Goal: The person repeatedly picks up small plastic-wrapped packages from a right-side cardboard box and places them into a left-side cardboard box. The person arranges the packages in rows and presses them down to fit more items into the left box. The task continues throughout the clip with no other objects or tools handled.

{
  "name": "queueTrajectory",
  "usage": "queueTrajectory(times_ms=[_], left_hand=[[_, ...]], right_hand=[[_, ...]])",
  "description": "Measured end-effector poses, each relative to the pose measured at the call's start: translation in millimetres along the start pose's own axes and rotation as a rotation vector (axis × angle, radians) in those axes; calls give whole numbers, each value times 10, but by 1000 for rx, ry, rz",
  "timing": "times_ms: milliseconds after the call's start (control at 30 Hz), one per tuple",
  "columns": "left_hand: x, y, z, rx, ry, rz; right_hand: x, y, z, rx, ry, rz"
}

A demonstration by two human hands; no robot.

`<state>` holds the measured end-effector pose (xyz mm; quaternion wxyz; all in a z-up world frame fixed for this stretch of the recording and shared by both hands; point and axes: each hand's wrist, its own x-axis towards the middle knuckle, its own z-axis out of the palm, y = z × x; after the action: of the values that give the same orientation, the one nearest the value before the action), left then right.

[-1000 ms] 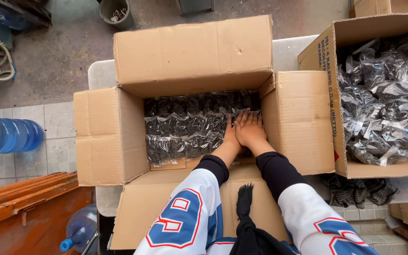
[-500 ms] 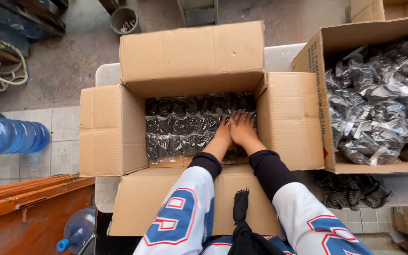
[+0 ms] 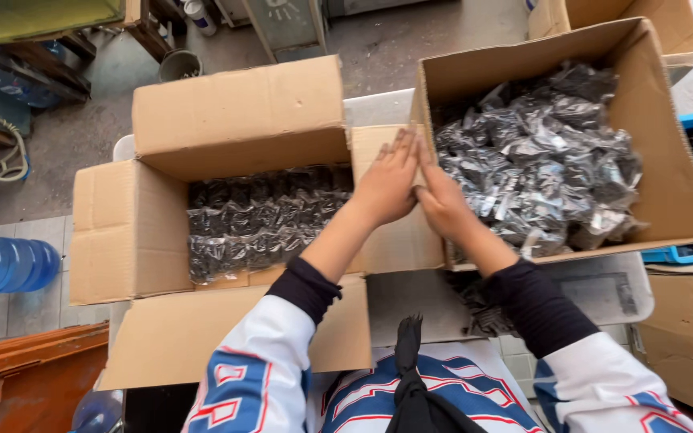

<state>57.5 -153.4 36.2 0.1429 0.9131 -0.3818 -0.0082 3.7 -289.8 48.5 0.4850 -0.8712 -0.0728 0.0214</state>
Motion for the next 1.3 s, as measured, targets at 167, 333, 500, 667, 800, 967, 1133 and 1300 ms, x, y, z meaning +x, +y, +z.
queueTrajectory(times_ms=[167, 333, 500, 667, 800, 967, 1133, 1300], left_hand=[[665, 757, 338, 59, -110, 96], [954, 968, 997, 249, -287, 199], [886, 888, 1185, 304, -543, -9], [844, 888, 1350, 439, -621, -140], [856, 911, 1459, 454, -714, -197], [944, 870, 1464, 301, -681, -286], [1087, 766, 1330, -140, -518, -417], [1269, 971, 973, -604, -186, -514]], right_hand=[[-391, 836, -851, -242, -35, -43], [-615, 1675, -1181, -548, -247, -81], [-483, 1893, -1146, -773, -494, -467], [-325, 1910, -803, -745, -349, -1104], [-190, 1979, -665, -778, -321, -1223], [-60, 2111, -598, -628, -151, -1152], [-87, 2261, -732, -227, -47, -559], [90, 2247, -1052, 377, 236, 641]])
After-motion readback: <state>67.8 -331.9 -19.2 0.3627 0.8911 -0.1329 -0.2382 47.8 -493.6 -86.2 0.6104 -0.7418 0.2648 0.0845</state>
